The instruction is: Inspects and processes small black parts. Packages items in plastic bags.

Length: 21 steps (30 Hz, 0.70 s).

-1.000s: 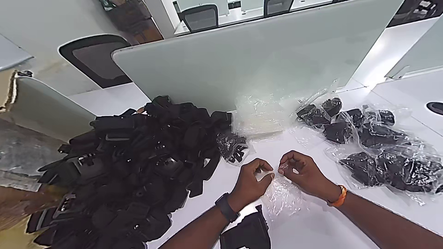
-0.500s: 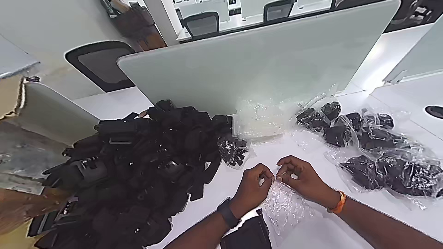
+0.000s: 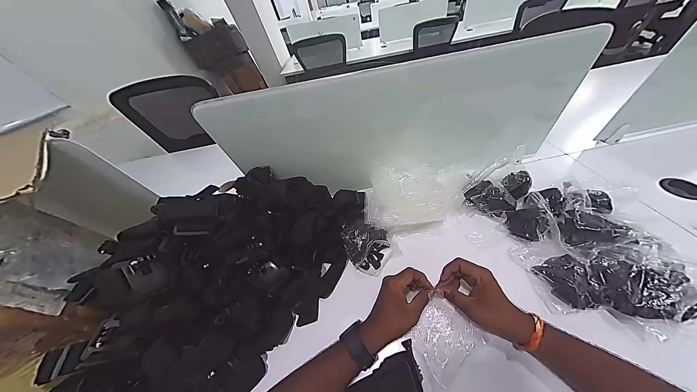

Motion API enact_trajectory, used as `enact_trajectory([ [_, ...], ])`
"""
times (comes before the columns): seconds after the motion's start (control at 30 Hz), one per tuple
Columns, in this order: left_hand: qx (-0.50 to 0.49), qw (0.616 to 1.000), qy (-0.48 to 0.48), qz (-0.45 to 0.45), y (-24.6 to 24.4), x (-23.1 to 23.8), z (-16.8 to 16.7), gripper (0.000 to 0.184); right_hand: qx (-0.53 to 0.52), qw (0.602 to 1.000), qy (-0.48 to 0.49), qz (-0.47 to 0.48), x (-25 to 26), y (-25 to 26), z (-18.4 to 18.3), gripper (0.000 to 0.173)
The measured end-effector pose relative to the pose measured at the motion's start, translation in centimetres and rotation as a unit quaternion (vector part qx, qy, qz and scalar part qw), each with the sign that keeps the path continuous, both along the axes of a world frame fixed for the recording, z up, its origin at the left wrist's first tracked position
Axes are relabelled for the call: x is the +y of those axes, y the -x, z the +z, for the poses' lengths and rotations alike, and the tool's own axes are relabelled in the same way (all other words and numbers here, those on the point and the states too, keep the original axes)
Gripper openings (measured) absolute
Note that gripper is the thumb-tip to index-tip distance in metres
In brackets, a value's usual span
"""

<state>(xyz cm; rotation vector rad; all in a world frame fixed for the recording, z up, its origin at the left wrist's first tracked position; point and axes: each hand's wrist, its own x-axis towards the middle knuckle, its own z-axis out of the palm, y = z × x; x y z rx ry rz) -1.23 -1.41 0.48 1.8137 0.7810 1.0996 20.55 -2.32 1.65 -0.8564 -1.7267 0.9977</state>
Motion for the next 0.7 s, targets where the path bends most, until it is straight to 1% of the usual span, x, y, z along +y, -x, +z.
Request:
enact_trajectory([
  [0.1, 0.009, 1.0, -0.012, 0.007, -0.2, -0.2, 0.2, 0.007, -0.031, 0.999, -0.023, 0.009, 0.1, 0.0, 0.0, 0.011],
  [0.17, 0.018, 1.0, -0.015, 0.014, -0.1, -0.2, 0.1, 0.007, -0.048, 0.999, -0.017, 0.014, 0.2, 0.0, -0.3, 0.011],
  [0.3, 0.024, 0.999, -0.014, 0.029, 0.0, 0.0, 0.0, 0.007, -0.066, 0.997, -0.012, 0.027, 0.5, -0.2, -1.0, 0.018],
  [0.33, 0.024, 0.999, -0.01, 0.03, 0.0, 0.0, 0.0, 0.007, -0.07, 0.997, -0.019, 0.024, 0.5, -0.2, -1.0, 0.017],
  [0.43, 0.025, 0.999, -0.003, 0.026, 0.0, 0.0, 0.0, 0.008, -0.071, 0.997, -0.042, 0.001, 0.5, -0.3, -0.8, 0.011],
  [0.57, 0.018, 0.999, -0.006, 0.029, -0.2, -0.1, 0.1, 0.009, -0.043, 0.997, -0.065, -0.012, 0.7, -0.6, -0.2, 0.004],
  [0.7, 0.004, 0.997, 0.011, 0.077, 0.0, 0.1, 0.0, 0.01, -0.009, 0.994, -0.072, -0.078, 1.8, -1.9, 0.3, 0.01],
])
